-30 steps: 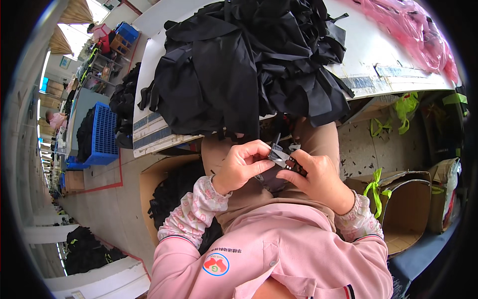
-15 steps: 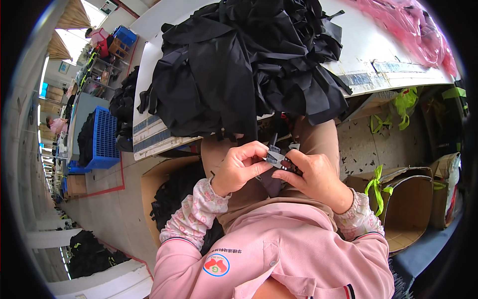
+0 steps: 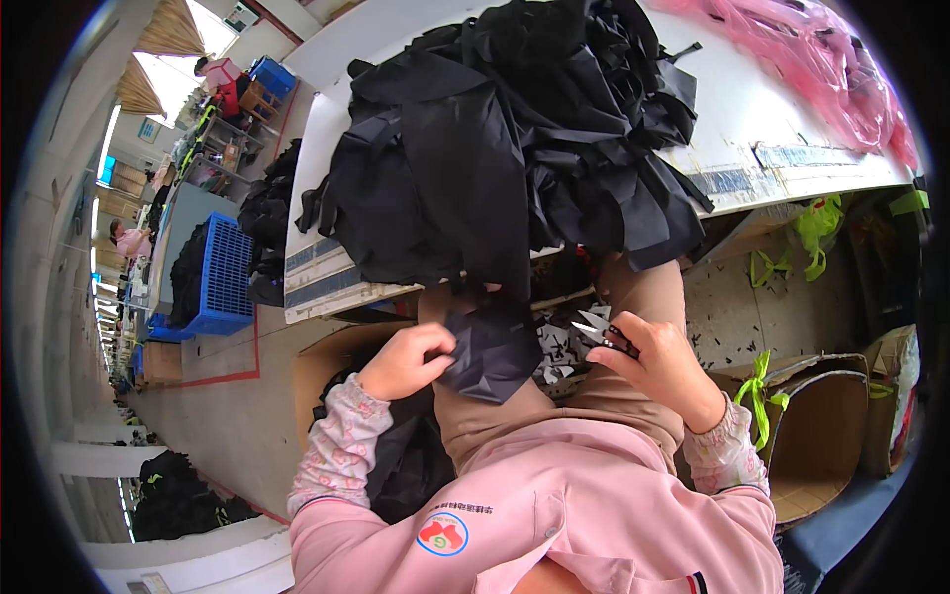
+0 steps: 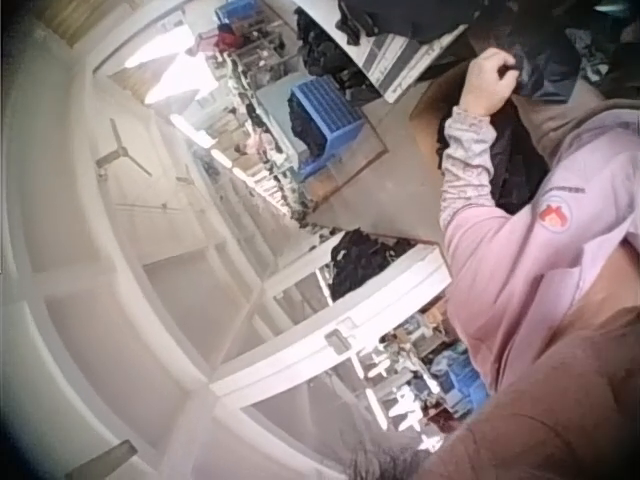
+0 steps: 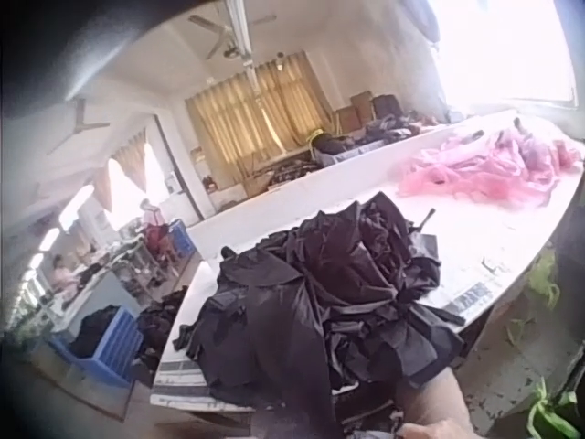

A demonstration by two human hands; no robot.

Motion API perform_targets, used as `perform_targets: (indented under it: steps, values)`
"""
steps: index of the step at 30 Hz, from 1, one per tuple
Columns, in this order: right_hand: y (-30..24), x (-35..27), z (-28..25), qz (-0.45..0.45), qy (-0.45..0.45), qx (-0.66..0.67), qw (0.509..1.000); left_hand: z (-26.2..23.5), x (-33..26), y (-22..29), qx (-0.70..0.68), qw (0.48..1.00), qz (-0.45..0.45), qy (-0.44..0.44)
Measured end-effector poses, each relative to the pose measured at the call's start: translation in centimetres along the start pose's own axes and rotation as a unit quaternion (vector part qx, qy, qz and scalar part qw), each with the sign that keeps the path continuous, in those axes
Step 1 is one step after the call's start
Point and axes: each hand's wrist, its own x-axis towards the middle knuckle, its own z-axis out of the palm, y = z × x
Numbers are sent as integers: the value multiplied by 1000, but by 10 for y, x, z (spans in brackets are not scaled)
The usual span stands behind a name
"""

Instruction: Trim excess threads and material from black fabric components using hand snips.

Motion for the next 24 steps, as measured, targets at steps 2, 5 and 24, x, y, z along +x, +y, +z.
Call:
perform_targets:
  steps: [2,5,24]
  values:
    - [12,-2,-2,31,-9,-21,999,-10,-58,-63,127,970,-127,-161]
    - [27,-1,6,47,12,-1,999,2,-127,-108,194,773,-336,-503]
    - [22,-9,51,4,-57,25,998,-64,196,-11,-3,924,-6,383]
